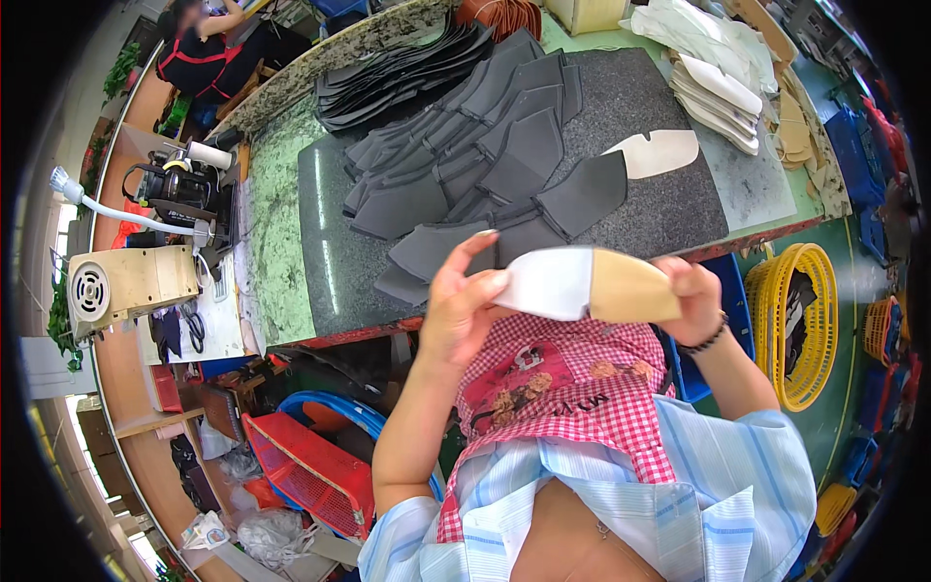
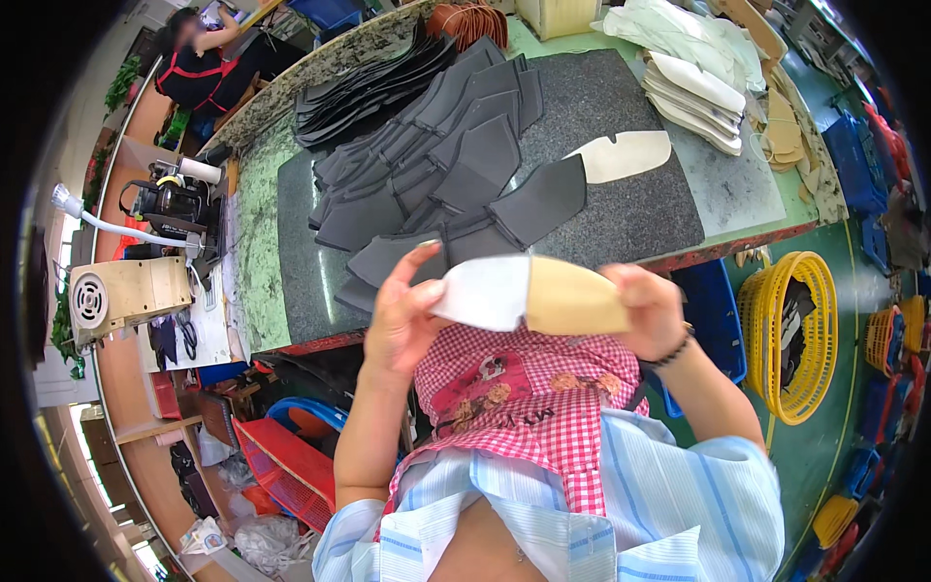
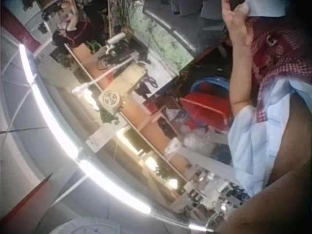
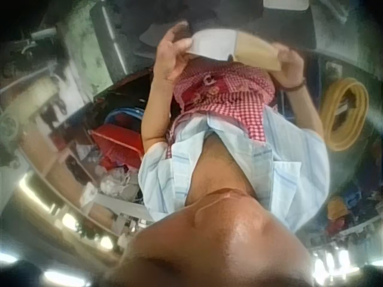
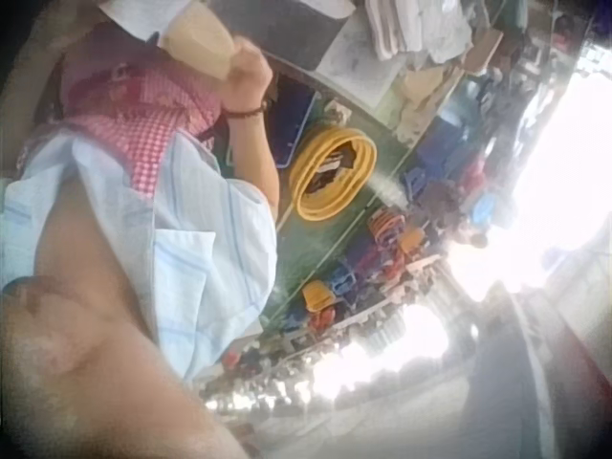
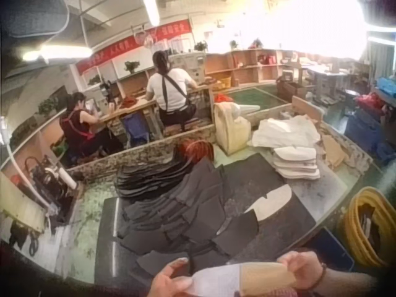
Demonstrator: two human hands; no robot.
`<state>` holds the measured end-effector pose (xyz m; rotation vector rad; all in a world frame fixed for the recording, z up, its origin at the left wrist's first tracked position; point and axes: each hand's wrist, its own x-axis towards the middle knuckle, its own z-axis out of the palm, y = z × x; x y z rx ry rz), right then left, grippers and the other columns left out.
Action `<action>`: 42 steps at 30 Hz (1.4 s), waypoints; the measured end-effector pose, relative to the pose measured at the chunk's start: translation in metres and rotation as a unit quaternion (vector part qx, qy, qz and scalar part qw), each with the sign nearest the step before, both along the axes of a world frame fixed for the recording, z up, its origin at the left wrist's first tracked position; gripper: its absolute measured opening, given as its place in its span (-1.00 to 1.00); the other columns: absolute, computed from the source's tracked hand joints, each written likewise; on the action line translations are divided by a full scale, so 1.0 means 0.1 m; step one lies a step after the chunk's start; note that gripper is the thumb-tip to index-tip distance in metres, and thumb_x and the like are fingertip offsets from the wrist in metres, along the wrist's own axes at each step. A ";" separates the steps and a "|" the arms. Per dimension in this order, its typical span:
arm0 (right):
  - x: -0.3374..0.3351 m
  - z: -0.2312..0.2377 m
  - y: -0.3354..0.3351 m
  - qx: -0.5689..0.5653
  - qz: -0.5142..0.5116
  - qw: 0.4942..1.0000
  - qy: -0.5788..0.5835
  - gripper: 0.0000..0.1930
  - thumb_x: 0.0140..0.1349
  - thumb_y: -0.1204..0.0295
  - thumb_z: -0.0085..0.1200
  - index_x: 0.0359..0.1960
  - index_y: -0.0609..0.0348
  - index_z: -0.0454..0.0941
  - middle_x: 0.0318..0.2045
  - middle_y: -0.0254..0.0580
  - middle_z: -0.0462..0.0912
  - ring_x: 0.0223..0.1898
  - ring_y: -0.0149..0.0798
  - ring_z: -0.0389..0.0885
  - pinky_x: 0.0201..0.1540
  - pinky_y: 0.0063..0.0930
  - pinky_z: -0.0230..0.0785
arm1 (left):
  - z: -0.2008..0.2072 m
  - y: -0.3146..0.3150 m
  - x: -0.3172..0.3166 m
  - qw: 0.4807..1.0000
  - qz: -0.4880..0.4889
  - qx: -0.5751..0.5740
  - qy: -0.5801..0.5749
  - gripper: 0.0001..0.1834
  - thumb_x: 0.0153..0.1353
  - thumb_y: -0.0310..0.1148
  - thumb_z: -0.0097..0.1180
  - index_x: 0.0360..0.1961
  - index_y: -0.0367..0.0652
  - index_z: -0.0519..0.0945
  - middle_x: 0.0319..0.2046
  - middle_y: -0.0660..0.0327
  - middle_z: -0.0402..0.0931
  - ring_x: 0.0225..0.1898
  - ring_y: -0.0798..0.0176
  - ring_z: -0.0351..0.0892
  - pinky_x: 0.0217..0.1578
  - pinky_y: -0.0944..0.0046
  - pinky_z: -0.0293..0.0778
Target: The person is manually applying adhesive or backing material to cut pieces of shoe uppers at a factory workbench.
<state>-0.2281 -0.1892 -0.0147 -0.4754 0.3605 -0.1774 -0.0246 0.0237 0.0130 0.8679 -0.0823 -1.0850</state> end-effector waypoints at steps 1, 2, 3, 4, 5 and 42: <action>-0.30 -0.23 -0.22 -0.117 0.022 0.992 0.040 -0.89 -0.13 0.43 -0.04 -0.63 0.21 0.39 -0.63 -0.27 0.44 -0.57 -0.35 0.39 -0.50 -0.44 0.26 | 0.05 0.04 0.04 0.998 0.002 0.024 -0.054 -0.39 0.14 -0.60 0.11 0.22 -0.23 0.20 -0.31 0.03 0.63 -0.29 0.18 0.67 -0.18 0.17 0.62; -0.63 -0.48 -0.47 -0.331 0.134 0.921 0.155 -0.81 -0.08 0.37 0.00 -0.73 0.17 0.38 -0.74 -0.38 0.39 -0.70 -0.38 0.30 -0.62 -0.38 0.17 | 0.12 0.07 0.04 0.993 0.003 0.062 -0.103 -0.36 0.11 -0.65 0.13 0.22 -0.23 0.20 -0.35 0.05 0.64 -0.32 0.23 0.67 -0.17 0.22 0.60; -0.79 -0.47 -0.61 -0.440 0.303 0.804 0.261 -0.69 -0.03 0.28 0.10 -0.80 0.19 0.41 -0.82 -0.35 0.40 -0.77 -0.34 0.34 -0.64 -0.33 0.24 | 0.19 0.08 -0.04 0.977 -0.018 0.111 -0.182 -0.37 0.10 -0.67 0.13 0.21 -0.24 0.20 -0.36 0.07 0.64 -0.32 0.26 0.66 -0.18 0.26 0.59; -0.91 -0.40 -0.58 -0.726 0.352 0.462 0.368 -0.68 -0.02 0.20 0.20 -0.63 0.26 0.55 -0.62 -0.13 0.61 -0.60 -0.23 0.59 -0.50 -0.32 0.42 | 0.24 0.01 -0.16 0.953 -0.042 0.155 -0.259 -0.37 0.10 -0.69 0.13 0.20 -0.24 0.21 -0.38 0.09 0.65 -0.32 0.29 0.66 -0.19 0.30 0.58; -0.80 -0.20 -0.52 -0.756 0.326 0.395 0.408 -0.65 -0.07 0.22 0.27 -0.43 0.30 0.58 -0.44 0.00 0.64 -0.47 -0.16 0.64 -0.39 -0.30 0.48 | 0.29 -0.05 -0.29 0.943 -0.050 0.169 -0.284 -0.39 0.12 -0.69 0.13 0.19 -0.23 0.23 -0.36 0.10 0.64 -0.29 0.36 0.64 -0.22 0.39 0.55; 0.61 0.06 -0.97 -0.895 -0.077 0.389 0.206 -0.47 0.00 0.40 0.29 0.07 0.17 0.46 0.05 -0.03 0.49 0.03 0.02 0.50 0.14 -0.23 0.31 | -0.13 -0.46 0.56 0.615 -0.115 0.301 -0.720 -0.37 -0.29 -0.39 0.45 -0.08 -0.04 0.49 -0.38 0.25 0.48 -0.24 0.11 0.44 -0.19 0.10 0.33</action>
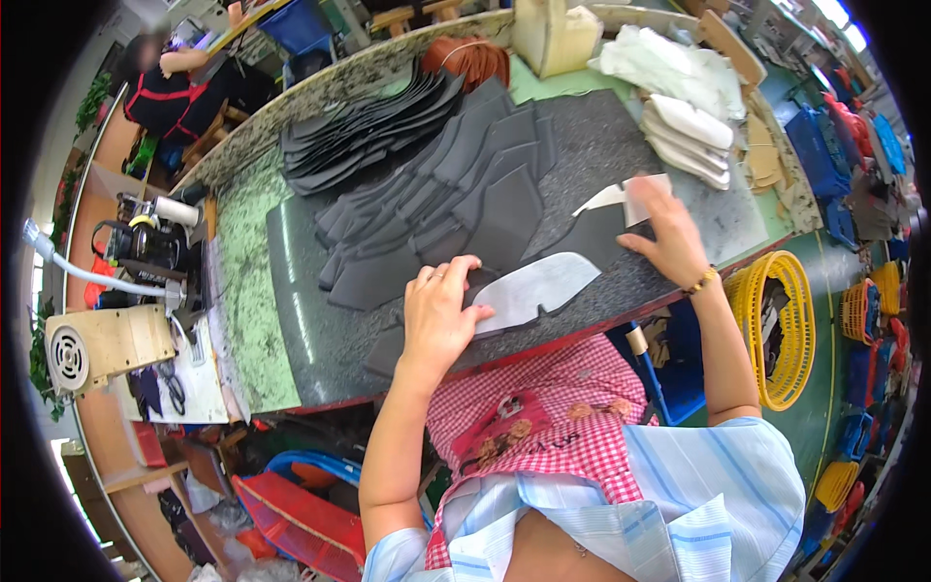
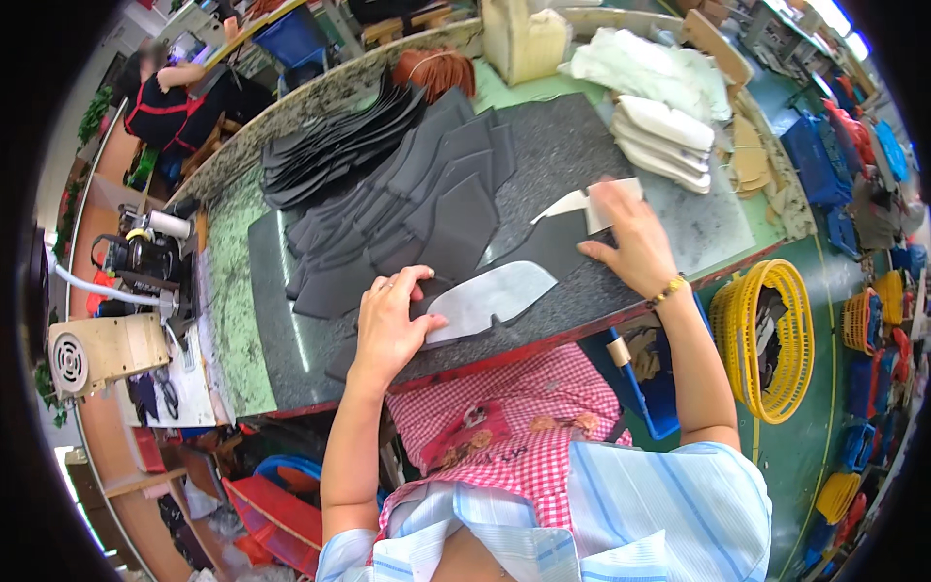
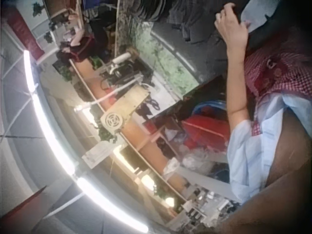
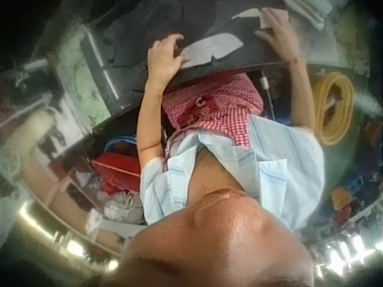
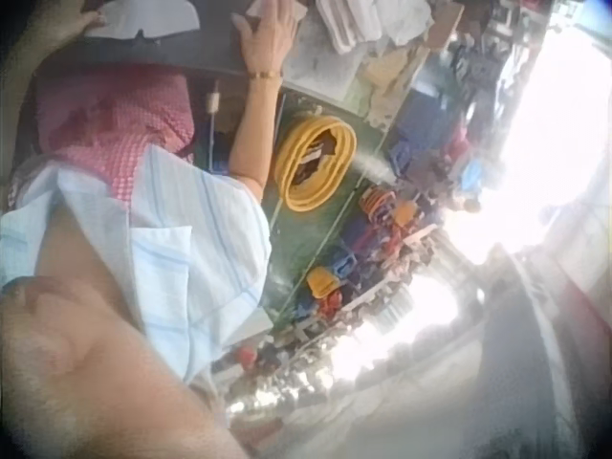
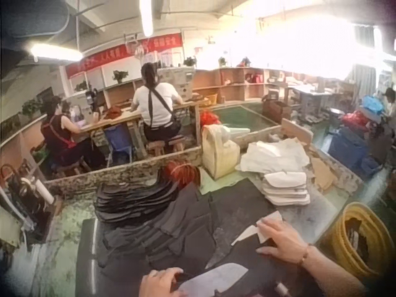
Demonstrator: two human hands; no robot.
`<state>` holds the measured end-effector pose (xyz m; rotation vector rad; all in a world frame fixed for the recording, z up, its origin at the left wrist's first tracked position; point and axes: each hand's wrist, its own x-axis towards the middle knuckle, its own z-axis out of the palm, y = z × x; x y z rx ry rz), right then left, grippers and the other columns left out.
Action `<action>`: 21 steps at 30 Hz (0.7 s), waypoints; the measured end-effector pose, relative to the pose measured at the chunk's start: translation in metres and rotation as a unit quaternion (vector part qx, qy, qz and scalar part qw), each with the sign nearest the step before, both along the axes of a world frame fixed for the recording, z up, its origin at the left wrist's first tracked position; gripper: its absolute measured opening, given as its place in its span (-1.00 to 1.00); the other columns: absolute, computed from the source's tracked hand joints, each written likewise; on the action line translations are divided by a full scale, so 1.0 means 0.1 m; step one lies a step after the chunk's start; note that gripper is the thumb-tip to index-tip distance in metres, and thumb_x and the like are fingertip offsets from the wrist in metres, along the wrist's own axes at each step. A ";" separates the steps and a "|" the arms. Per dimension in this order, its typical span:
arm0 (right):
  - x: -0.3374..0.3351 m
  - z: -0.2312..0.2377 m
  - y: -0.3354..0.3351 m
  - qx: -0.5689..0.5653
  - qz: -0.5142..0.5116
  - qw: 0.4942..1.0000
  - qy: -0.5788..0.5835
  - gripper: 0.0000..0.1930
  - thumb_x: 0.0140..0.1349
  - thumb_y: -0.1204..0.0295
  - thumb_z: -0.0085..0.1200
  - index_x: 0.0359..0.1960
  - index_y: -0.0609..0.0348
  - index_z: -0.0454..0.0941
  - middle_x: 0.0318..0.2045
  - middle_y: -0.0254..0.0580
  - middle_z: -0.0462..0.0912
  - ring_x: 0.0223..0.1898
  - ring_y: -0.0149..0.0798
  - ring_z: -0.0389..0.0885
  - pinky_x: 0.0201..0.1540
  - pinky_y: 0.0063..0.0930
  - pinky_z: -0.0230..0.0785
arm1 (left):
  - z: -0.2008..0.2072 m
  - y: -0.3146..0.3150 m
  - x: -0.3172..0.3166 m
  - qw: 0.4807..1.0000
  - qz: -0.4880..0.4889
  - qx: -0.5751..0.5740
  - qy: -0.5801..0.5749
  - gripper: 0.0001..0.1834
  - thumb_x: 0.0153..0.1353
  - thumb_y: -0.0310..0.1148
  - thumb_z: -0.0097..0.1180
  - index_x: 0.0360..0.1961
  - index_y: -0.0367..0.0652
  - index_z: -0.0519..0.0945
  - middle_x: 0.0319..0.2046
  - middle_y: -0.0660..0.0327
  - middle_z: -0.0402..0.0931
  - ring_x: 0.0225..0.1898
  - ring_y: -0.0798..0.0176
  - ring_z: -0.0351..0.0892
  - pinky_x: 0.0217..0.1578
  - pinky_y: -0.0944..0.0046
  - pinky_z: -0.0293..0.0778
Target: The person is manually applying adhesive or backing material to cut pieces of shoe uppers at a factory workbench.
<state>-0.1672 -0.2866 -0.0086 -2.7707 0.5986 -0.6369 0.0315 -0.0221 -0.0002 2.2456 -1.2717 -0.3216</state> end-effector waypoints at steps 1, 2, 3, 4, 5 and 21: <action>-0.04 -0.17 -0.10 -0.075 0.044 0.996 0.024 -0.46 0.00 0.28 0.30 0.05 0.17 0.46 0.03 -0.11 0.52 0.00 -0.03 0.52 0.18 -0.20 0.28 | 0.03 -0.02 0.02 1.000 -0.012 -0.005 -0.003 -0.43 -0.20 -0.45 0.41 -0.07 -0.04 0.50 -0.41 0.24 0.49 -0.30 0.15 0.47 -0.22 0.19 0.36; -0.09 -0.19 -0.11 -0.080 0.041 0.996 0.024 -0.46 0.00 0.28 0.30 0.05 0.17 0.46 0.03 -0.11 0.52 0.00 -0.03 0.52 0.18 -0.20 0.28 | 0.07 0.00 -0.01 1.000 -0.016 -0.010 -0.003 -0.43 -0.20 -0.45 0.41 -0.07 -0.04 0.50 -0.41 0.24 0.49 -0.30 0.15 0.47 -0.22 0.19 0.36; -0.09 -0.19 -0.11 -0.107 0.070 0.992 0.024 -0.48 0.02 0.26 0.28 0.03 0.16 0.47 0.01 -0.16 0.54 -0.02 -0.07 0.53 0.16 -0.20 0.30 | 0.15 0.06 -0.05 0.998 0.006 -0.037 0.054 -0.47 -0.13 -0.49 0.36 -0.05 -0.05 0.50 -0.44 0.24 0.49 -0.34 0.20 0.49 -0.24 0.25 0.38; -0.09 -0.18 -0.12 -0.132 0.100 0.986 0.025 -0.50 0.03 0.25 0.26 0.01 0.16 0.48 -0.02 -0.20 0.56 -0.05 -0.11 0.54 0.14 -0.20 0.32 | 0.25 0.15 -0.09 0.992 0.027 -0.062 0.111 -0.51 -0.06 -0.53 0.31 -0.04 -0.06 0.50 -0.47 0.24 0.50 -0.38 0.25 0.50 -0.26 0.31 0.39; -0.13 -0.19 -0.12 -0.140 0.099 0.984 0.044 -0.54 0.05 0.21 0.24 -0.03 0.14 0.50 -0.06 -0.22 0.59 -0.08 -0.16 0.55 0.10 -0.23 0.36 | 0.42 0.24 -0.11 0.988 0.061 -0.075 0.122 -0.53 0.00 -0.57 0.25 -0.01 -0.08 0.48 -0.50 0.25 0.49 -0.41 0.31 0.49 -0.28 0.35 0.39; -0.49 0.23 0.80 0.139 0.197 0.969 -0.053 -0.90 0.03 0.51 0.19 -0.39 0.22 0.60 -0.47 -0.17 0.62 -0.38 -0.08 0.60 -0.29 -0.29 0.46 | 0.33 0.42 -0.58 0.967 0.022 -0.226 0.117 -0.27 -0.04 -0.39 0.43 0.17 -0.22 0.36 0.00 0.08 0.56 -0.03 0.27 0.56 -0.02 0.27 0.45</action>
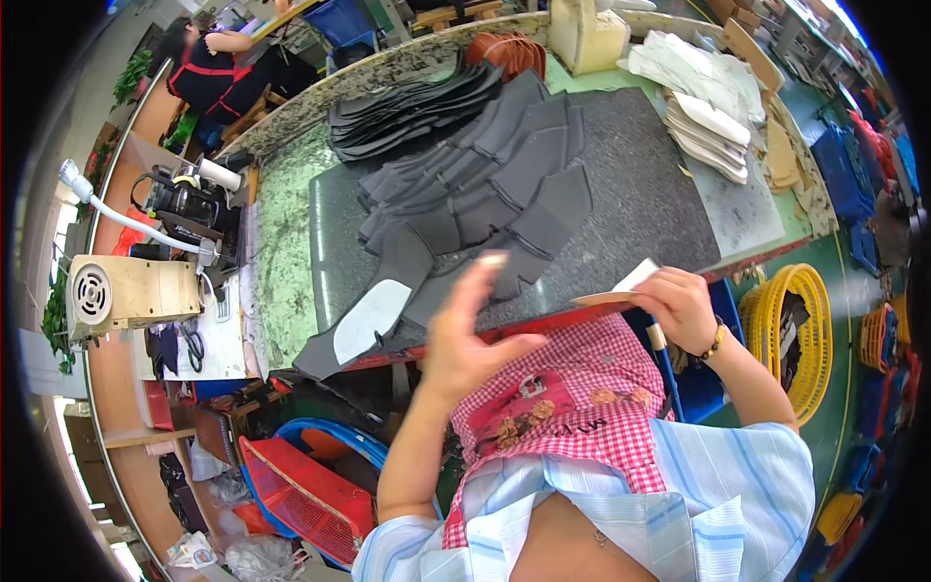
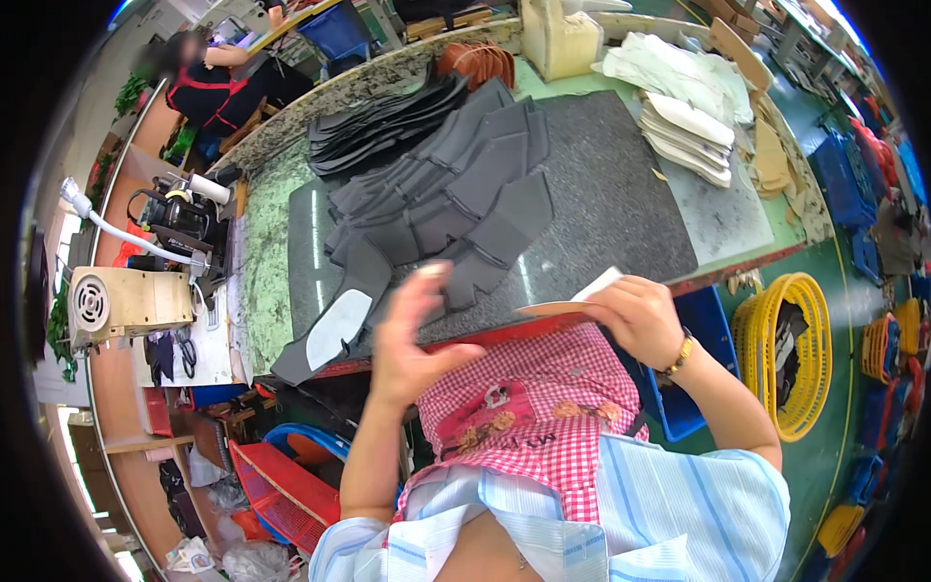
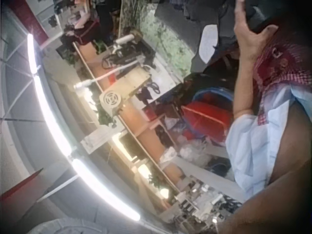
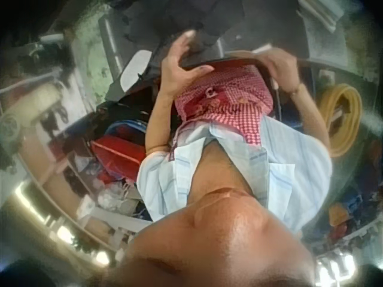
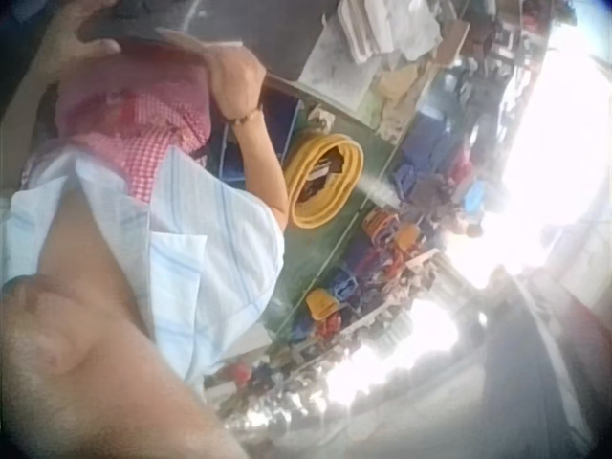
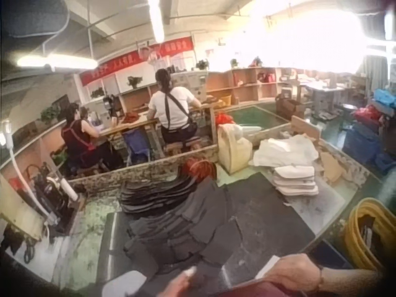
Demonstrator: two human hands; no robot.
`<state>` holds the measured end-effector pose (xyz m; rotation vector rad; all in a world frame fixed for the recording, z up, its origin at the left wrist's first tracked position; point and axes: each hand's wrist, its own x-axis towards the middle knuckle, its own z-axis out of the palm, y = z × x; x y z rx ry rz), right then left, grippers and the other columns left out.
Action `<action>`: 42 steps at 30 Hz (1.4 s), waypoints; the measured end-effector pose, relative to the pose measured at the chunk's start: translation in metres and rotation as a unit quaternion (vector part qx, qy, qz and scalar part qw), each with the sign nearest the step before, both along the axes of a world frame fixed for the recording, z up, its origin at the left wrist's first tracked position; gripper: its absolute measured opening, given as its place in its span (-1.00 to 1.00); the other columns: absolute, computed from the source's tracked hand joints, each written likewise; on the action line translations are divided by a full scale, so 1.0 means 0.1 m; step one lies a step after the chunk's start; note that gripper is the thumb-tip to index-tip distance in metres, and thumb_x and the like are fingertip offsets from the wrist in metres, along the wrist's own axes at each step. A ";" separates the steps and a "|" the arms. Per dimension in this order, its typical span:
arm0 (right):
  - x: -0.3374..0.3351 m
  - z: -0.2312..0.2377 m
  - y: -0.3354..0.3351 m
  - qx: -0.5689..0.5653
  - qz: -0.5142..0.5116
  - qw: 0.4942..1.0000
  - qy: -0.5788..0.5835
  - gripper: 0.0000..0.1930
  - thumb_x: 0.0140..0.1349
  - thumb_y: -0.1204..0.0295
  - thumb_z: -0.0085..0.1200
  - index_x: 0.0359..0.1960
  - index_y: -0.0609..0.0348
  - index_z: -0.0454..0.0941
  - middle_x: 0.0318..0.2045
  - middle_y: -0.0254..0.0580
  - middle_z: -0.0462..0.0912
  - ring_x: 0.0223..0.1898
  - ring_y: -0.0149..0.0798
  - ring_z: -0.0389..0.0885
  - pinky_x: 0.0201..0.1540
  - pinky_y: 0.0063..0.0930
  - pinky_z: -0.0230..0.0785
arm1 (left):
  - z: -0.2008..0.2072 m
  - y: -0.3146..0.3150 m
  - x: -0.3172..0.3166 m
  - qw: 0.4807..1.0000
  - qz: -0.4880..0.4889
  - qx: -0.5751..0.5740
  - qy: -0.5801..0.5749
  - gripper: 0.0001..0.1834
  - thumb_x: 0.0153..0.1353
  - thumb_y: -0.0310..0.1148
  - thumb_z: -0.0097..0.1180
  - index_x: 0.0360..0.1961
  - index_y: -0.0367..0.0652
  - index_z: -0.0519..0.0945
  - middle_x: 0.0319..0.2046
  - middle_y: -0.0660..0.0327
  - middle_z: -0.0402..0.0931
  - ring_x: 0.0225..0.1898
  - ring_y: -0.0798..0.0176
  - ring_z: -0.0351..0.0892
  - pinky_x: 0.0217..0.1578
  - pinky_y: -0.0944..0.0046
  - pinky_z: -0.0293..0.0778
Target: The person is manually applying adhesive or backing material to cut pieces of shoe uppers at a factory workbench.
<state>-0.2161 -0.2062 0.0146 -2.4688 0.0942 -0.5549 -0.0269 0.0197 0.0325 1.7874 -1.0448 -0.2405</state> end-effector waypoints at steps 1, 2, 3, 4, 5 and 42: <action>0.12 0.14 0.08 0.027 0.044 0.999 -0.004 -0.90 0.04 0.50 0.19 -0.40 0.22 0.60 -0.49 -0.16 0.60 -0.40 -0.07 0.58 -0.33 -0.30 0.45 | -0.02 -0.11 -0.15 0.993 -0.073 -0.050 0.081 -0.31 0.03 -0.43 0.38 0.19 -0.24 0.33 -0.03 0.06 0.59 -0.06 0.34 0.57 -0.06 0.34 0.47; 0.19 0.13 0.13 0.022 0.044 0.999 0.001 -0.88 0.03 0.52 0.20 -0.37 0.23 0.59 -0.45 -0.13 0.60 -0.39 -0.07 0.58 -0.31 -0.27 0.45 | -0.08 -0.19 -0.17 0.992 -0.082 -0.056 0.078 -0.31 0.03 -0.43 0.38 0.19 -0.24 0.33 -0.03 0.06 0.59 -0.06 0.34 0.57 -0.06 0.34 0.47; 0.30 0.19 0.18 0.016 0.037 0.999 -0.003 -0.88 0.03 0.52 0.20 -0.37 0.23 0.59 -0.45 -0.13 0.60 -0.39 -0.07 0.58 -0.31 -0.27 0.45 | -0.16 -0.28 -0.16 0.983 -0.039 -0.068 0.165 -0.36 0.10 -0.49 0.31 0.19 -0.27 0.31 -0.09 0.06 0.61 -0.10 0.38 0.58 -0.09 0.39 0.47; 0.42 0.27 0.24 -0.029 -0.059 0.994 -0.087 -0.87 0.02 0.55 0.22 -0.37 0.25 0.59 -0.40 -0.12 0.60 -0.41 -0.08 0.58 -0.32 -0.31 0.45 | -0.20 -0.34 -0.16 0.965 0.005 -0.077 0.250 -0.41 0.16 -0.54 0.23 0.20 -0.30 0.29 -0.14 0.05 0.64 -0.13 0.43 0.58 -0.12 0.44 0.47; 0.53 0.30 0.28 -0.073 -0.150 0.971 -0.169 -0.86 0.00 0.58 0.24 -0.37 0.27 0.58 -0.36 -0.11 0.60 -0.42 -0.09 0.57 -0.32 -0.34 0.44 | -0.19 -0.38 -0.18 0.966 0.004 -0.081 0.247 -0.41 0.16 -0.54 0.23 0.20 -0.30 0.29 -0.14 0.05 0.64 -0.13 0.43 0.58 -0.12 0.44 0.47; -0.21 0.31 0.08 0.109 -0.056 0.924 0.363 -0.43 -0.08 0.09 0.33 -0.09 0.24 0.58 -0.24 -0.01 0.69 -0.19 -0.09 0.69 -0.10 -0.31 0.50 | 0.15 -0.14 -0.41 0.953 -0.111 0.060 0.275 -0.49 0.18 -0.53 0.18 0.13 -0.22 0.30 -0.36 0.19 0.62 -0.34 0.42 0.58 -0.25 0.41 0.50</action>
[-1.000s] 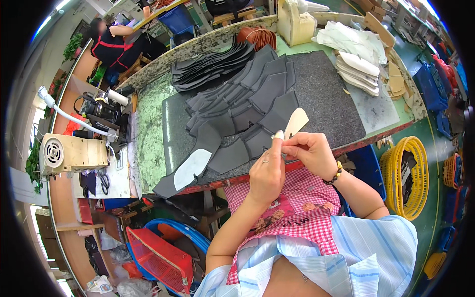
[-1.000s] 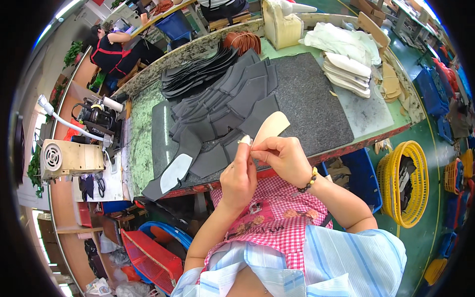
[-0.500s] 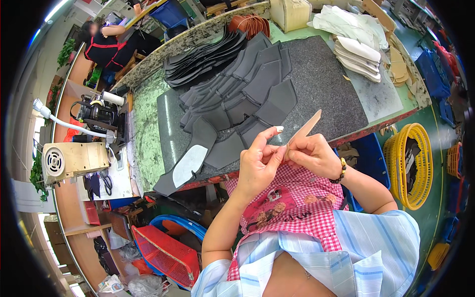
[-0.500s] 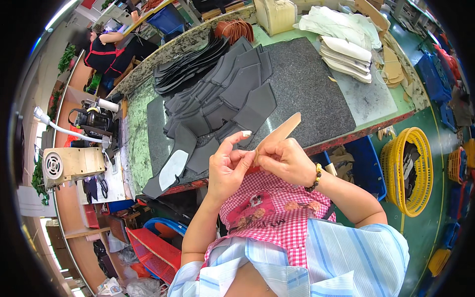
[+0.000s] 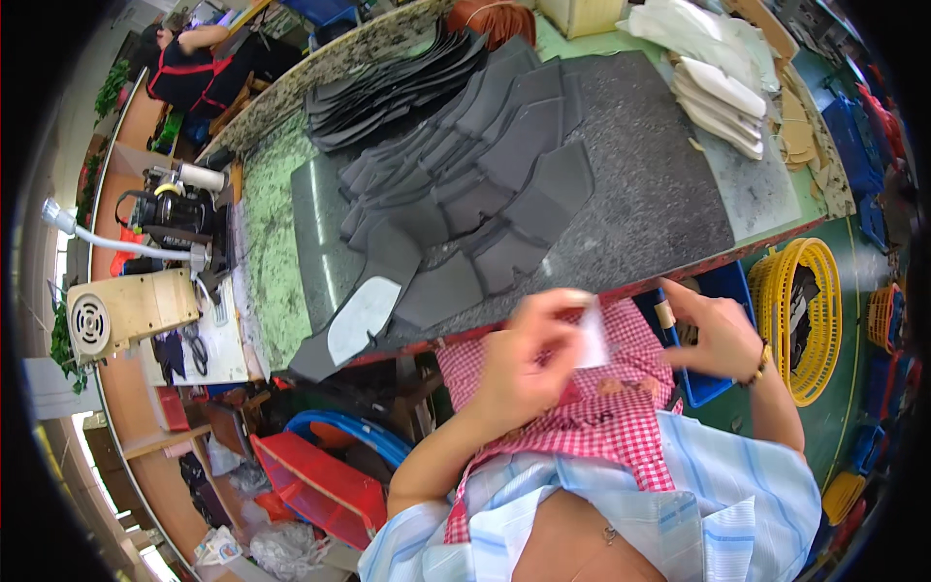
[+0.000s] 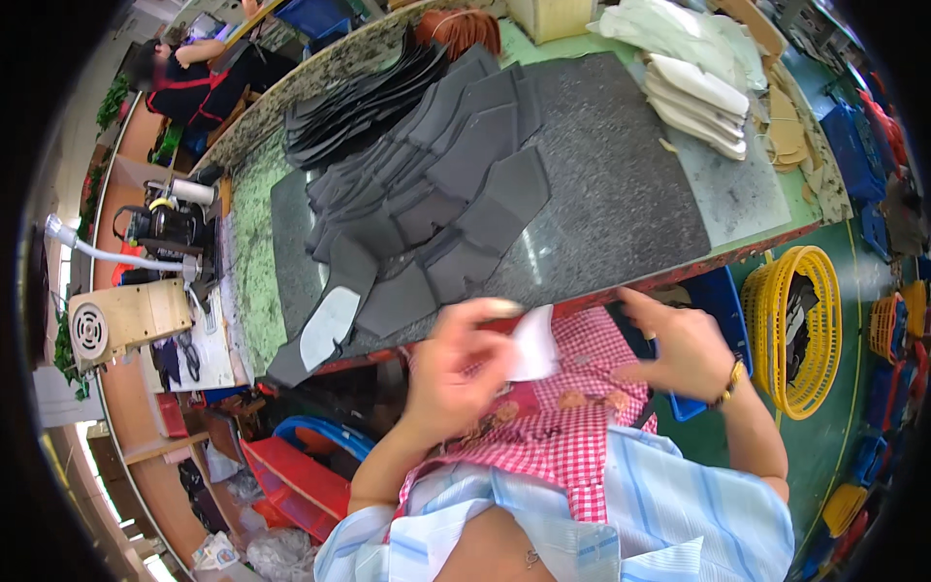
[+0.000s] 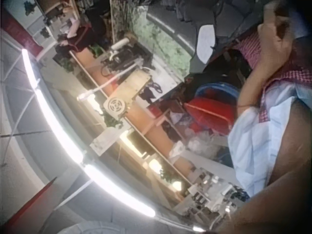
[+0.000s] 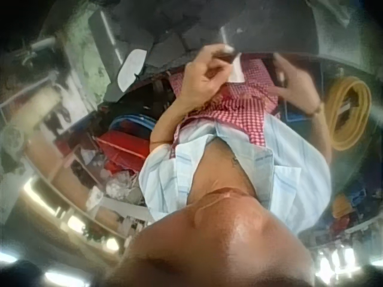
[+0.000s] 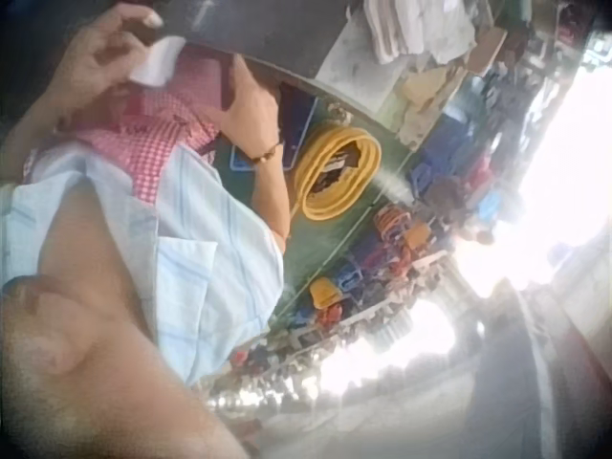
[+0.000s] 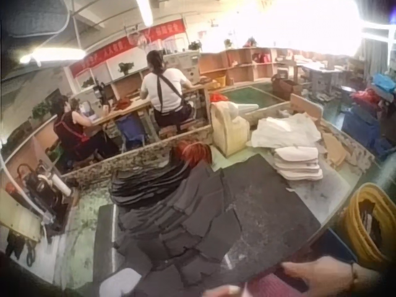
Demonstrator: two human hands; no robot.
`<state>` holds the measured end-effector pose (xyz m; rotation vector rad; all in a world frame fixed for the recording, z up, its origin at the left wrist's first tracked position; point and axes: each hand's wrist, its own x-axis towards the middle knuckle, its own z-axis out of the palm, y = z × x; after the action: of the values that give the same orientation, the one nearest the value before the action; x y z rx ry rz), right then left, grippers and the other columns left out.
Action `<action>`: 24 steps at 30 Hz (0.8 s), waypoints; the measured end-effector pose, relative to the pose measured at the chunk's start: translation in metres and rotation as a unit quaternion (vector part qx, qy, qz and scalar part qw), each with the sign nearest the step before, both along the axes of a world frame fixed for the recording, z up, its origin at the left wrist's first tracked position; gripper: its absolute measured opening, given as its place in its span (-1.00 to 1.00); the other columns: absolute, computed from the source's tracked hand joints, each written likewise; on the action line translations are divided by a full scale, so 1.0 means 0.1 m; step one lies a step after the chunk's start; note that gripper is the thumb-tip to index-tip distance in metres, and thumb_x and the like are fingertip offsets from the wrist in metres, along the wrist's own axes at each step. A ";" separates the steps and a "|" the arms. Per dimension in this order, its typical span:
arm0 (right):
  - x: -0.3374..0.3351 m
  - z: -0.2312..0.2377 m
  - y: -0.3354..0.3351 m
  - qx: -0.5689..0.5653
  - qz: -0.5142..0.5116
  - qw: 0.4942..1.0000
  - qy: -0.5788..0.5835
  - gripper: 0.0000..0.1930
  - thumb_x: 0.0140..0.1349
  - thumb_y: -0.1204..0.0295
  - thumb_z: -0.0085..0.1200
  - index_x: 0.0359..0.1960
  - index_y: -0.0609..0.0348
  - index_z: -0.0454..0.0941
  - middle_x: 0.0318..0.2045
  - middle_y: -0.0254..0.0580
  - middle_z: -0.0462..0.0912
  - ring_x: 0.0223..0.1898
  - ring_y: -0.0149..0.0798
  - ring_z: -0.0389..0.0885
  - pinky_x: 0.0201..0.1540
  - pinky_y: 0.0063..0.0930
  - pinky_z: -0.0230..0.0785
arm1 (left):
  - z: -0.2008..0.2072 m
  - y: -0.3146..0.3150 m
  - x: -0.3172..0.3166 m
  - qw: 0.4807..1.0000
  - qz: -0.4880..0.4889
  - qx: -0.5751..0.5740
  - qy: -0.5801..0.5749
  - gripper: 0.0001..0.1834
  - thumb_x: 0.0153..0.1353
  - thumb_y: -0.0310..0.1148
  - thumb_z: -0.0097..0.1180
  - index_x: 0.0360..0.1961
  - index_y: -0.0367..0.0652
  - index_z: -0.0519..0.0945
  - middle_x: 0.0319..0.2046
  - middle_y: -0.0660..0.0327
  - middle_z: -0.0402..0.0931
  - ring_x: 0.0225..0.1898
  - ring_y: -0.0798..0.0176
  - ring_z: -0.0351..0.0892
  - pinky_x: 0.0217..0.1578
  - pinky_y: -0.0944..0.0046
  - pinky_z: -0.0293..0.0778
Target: The person is manually applying adhesive or backing material to cut pieces of shoe uppers at a factory workbench.
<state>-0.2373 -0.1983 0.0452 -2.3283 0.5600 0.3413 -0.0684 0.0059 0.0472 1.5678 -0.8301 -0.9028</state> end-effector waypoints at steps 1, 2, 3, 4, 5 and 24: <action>0.17 0.19 0.24 0.142 -0.001 0.963 -0.229 -0.37 -0.05 0.17 0.36 0.04 0.27 0.52 -0.17 0.04 0.67 -0.11 -0.10 0.68 -0.02 -0.31 0.48 | 0.06 -0.05 -0.03 0.997 -0.069 0.001 0.041 -0.44 0.18 -0.44 0.23 0.17 -0.21 0.28 -0.31 0.19 0.61 -0.29 0.39 0.59 -0.20 0.36 0.50; 0.34 0.29 0.40 0.184 0.013 0.947 -0.263 -0.40 0.01 0.26 0.33 0.09 0.28 0.48 -0.13 0.03 0.66 -0.06 -0.17 0.66 0.01 -0.33 0.46 | 0.01 -0.04 0.04 0.997 -0.062 -0.004 0.040 -0.44 0.18 -0.44 0.23 0.17 -0.21 0.28 -0.31 0.19 0.61 -0.29 0.39 0.59 -0.20 0.36 0.50; 0.42 0.34 0.48 0.224 0.021 0.928 -0.296 -0.42 0.07 0.35 0.29 0.15 0.30 0.43 -0.09 0.02 0.65 -0.02 -0.24 0.63 0.04 -0.35 0.43 | -0.09 -0.01 0.12 0.994 -0.014 -0.103 -0.017 -0.39 0.15 -0.27 0.26 0.16 -0.22 0.30 -0.29 0.19 0.60 -0.27 0.27 0.61 -0.17 0.28 0.50; 0.53 0.20 0.42 0.294 -0.007 0.918 -0.266 -0.50 0.15 0.40 0.20 0.13 0.31 0.45 -0.11 -0.04 0.66 -0.05 -0.30 0.62 0.01 -0.39 0.43 | -0.14 0.04 0.22 0.976 0.038 -0.199 -0.075 -0.32 0.12 -0.11 0.30 0.16 -0.24 0.33 -0.27 0.18 0.59 -0.24 0.16 0.62 -0.14 0.19 0.49; 0.62 0.02 0.34 0.358 -0.046 0.904 -0.229 -0.59 0.23 0.45 0.11 0.11 0.32 0.46 -0.13 -0.11 0.67 -0.08 -0.35 0.62 -0.02 -0.43 0.44 | -0.05 0.08 0.38 0.963 0.097 -0.106 -0.229 -0.20 0.04 -0.16 0.39 0.20 -0.26 0.25 -0.23 0.21 0.55 -0.21 0.20 0.60 -0.08 0.24 0.46; 1.53 -0.69 0.33 -0.283 -0.060 0.901 -0.325 -0.27 0.03 0.23 0.26 0.29 0.01 0.28 0.30 -0.14 0.27 0.28 -0.01 0.25 0.29 -0.11 0.08 | -0.46 0.05 0.95 0.909 0.107 0.220 -0.338 -0.45 -0.08 -0.48 0.35 -0.01 -0.21 0.42 -0.49 0.15 0.55 -0.51 0.11 0.55 -0.42 0.23 0.45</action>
<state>-0.0844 -0.1651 -0.0241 -2.7144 0.4942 -0.7384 0.0265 0.0107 0.0015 2.3857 -0.9350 -0.3794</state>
